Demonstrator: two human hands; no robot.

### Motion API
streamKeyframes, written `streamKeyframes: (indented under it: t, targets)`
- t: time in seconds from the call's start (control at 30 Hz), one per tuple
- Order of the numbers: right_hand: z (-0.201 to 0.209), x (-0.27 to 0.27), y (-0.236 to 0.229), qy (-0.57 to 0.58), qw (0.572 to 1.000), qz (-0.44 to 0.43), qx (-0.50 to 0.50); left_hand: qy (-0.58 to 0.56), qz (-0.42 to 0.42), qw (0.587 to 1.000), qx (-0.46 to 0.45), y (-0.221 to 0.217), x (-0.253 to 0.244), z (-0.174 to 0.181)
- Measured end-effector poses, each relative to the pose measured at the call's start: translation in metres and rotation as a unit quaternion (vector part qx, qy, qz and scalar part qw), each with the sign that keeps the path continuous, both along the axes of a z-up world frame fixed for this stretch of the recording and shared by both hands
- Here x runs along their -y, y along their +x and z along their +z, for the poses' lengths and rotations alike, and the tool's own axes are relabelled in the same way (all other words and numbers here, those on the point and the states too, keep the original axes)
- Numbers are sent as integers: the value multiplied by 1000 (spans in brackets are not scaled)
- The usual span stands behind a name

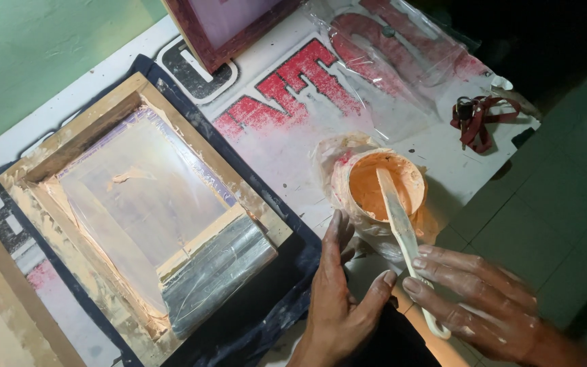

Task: The person uses a squeegee to pull orange ink across a screen printing frame placed over a dark garment. They repeatedly roll the squeegee back and forth to ensure even coverage. Later, they use a spatula to scoop more ink from a container and apply it to the screen before resuming the squeegee motion.

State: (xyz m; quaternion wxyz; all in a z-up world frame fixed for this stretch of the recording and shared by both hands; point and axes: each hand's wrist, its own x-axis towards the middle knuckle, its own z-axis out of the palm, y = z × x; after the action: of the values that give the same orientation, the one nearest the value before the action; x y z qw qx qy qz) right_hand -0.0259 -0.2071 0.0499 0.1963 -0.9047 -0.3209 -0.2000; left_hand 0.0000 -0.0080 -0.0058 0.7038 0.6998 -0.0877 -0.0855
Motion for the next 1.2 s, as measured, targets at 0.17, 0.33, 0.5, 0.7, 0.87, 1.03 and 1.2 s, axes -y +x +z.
streamKeyframes:
  t: [0.17, 0.33, 0.5, 0.7, 0.87, 1.03, 1.2]
  targets:
    - [-4, 0, 4, -11, 998, 19, 51, 4, -4, 1000, -11, 0, -2, 1]
    - [3, -5, 0, -16, 1000, 0, 11, -19, -7, 1000, 17, 0, -2, 1]
    - [5, -11, 5, -16, 999, 2, 33, 3, -4, 1000, 16, 0, -3, 2]
    - [6, -7, -6, -15, 1000, -18, -11, 28, 15, 999, 16, 0, -4, 9]
    - [12, -9, -1, -30, 999, -16, -14, 63, 132, 987, 59, 15, -2, 19]
    - [10, -10, -5, -4, 999, -38, -24, 66, 122, 988, 66, 61, -9, 46]
    - [7, -10, -4, 3, 999, -40, -15, 96, -36, 995, -7, 137, -12, 65]
